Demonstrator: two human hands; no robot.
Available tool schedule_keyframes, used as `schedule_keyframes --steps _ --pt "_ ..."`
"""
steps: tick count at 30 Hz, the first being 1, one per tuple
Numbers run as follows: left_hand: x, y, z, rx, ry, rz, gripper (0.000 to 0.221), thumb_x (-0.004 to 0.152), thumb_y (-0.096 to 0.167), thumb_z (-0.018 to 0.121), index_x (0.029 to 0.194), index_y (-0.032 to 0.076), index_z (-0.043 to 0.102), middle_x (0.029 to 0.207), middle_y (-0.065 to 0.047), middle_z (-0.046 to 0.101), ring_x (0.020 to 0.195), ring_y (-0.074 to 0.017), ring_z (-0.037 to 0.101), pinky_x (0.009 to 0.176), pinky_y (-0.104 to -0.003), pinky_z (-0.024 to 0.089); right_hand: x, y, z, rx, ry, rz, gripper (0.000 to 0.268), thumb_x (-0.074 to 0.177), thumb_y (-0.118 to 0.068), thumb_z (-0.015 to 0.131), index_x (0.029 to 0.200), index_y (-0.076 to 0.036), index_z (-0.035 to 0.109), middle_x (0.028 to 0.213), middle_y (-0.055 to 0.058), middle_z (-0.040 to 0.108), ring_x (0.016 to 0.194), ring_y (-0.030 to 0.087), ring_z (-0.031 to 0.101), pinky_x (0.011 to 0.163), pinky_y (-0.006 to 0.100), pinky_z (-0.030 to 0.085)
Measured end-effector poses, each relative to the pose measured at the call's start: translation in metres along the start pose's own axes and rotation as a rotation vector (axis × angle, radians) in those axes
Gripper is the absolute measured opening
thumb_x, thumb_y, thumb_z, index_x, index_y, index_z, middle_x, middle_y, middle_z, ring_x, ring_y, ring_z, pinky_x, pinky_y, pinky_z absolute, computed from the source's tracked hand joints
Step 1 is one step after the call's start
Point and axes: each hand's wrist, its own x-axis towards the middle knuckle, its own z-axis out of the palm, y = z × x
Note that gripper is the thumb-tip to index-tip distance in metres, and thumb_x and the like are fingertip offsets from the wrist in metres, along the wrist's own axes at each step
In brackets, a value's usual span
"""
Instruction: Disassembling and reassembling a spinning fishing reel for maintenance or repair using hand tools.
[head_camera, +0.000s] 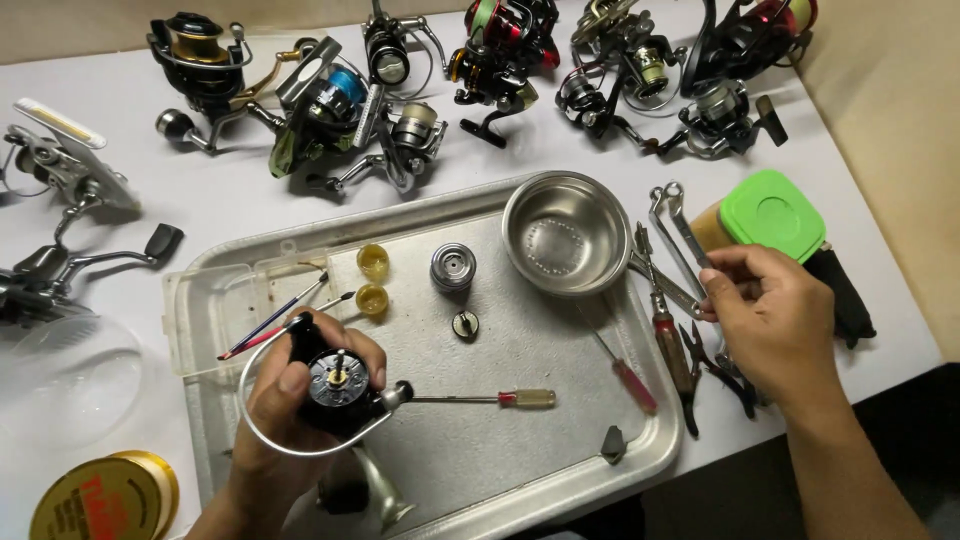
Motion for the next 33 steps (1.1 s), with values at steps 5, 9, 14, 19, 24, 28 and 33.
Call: schedule_keyframes --steps 5,9,14,19,24,28,33 --pt "-0.002 -0.005 0.001 0.126 -0.010 -0.026 0.054 0.087 0.044 0.081 0.112 0.010 0.047 0.094 -0.021 0.061 0.073 -0.0212 0.056 0.061 -0.029 0.046 0.018 0.052 0.022 -0.441 -0.044 -0.157 0.022 0.094 -0.026 0.068 0.111 -0.017 0.079 0.099 0.007 0.075 0.082 0.028 0.067 0.073 0.042 0.050" --pt "-0.004 -0.003 0.002 0.384 -0.041 -0.006 0.050 0.088 0.037 0.075 0.115 0.009 0.043 0.105 -0.015 0.060 0.090 -0.0176 0.058 0.078 -0.028 0.048 0.019 0.062 0.033 -0.537 0.002 -0.218 0.020 0.094 -0.027 0.071 0.110 -0.021 0.080 0.093 0.005 0.074 0.084 0.031 0.068 0.073 0.045 0.051" --pt "-0.001 0.002 0.004 0.506 -0.114 0.003 0.046 0.091 0.037 0.071 0.115 0.010 0.043 0.107 -0.011 0.059 0.089 -0.0150 0.055 0.076 -0.028 0.046 0.023 0.070 0.036 -0.598 0.002 -0.260 0.024 0.095 -0.029 0.070 0.114 -0.021 0.081 0.100 0.007 0.076 0.091 0.031 0.071 0.080 0.042 0.053" --pt "-0.005 0.010 0.003 0.590 -0.152 -0.006 0.049 0.092 0.040 0.069 0.117 0.010 0.039 0.111 -0.009 0.060 0.084 -0.0141 0.058 0.067 -0.028 0.054 0.008 0.044 0.035 -0.655 0.064 -0.397 0.027 0.104 -0.029 0.069 0.127 -0.020 0.082 0.113 0.008 0.079 0.103 0.029 0.074 0.087 0.041 0.054" --pt "-0.003 0.015 0.009 0.716 -0.215 0.058 0.045 0.091 0.040 0.066 0.114 0.011 0.041 0.109 -0.006 0.061 0.090 -0.0146 0.059 0.077 -0.028 0.049 -0.045 -0.083 0.014 -0.020 -0.148 -0.466 0.021 0.092 -0.010 0.070 0.108 0.002 0.076 0.097 0.018 0.075 0.080 0.024 0.071 0.075 0.032 0.057" --pt "-0.004 0.017 0.012 0.742 -0.226 0.047 0.041 0.088 0.033 0.068 0.112 0.012 0.042 0.110 -0.008 0.062 0.091 -0.0176 0.062 0.078 -0.030 0.053 -0.054 -0.118 0.039 0.127 -0.252 -0.724 0.026 0.079 -0.022 0.074 0.097 -0.003 0.076 0.095 0.011 0.080 0.082 0.020 0.077 0.079 0.033 0.061" --pt "-0.004 0.022 0.013 0.979 -0.299 0.079 0.041 0.088 0.031 0.071 0.116 0.010 0.049 0.104 -0.005 0.064 0.088 -0.0169 0.063 0.080 -0.030 0.051 -0.054 -0.146 0.069 0.219 -0.469 -0.929 0.016 0.085 -0.022 0.073 0.097 -0.012 0.073 0.091 0.005 0.072 0.084 0.021 0.069 0.076 0.032 0.054"
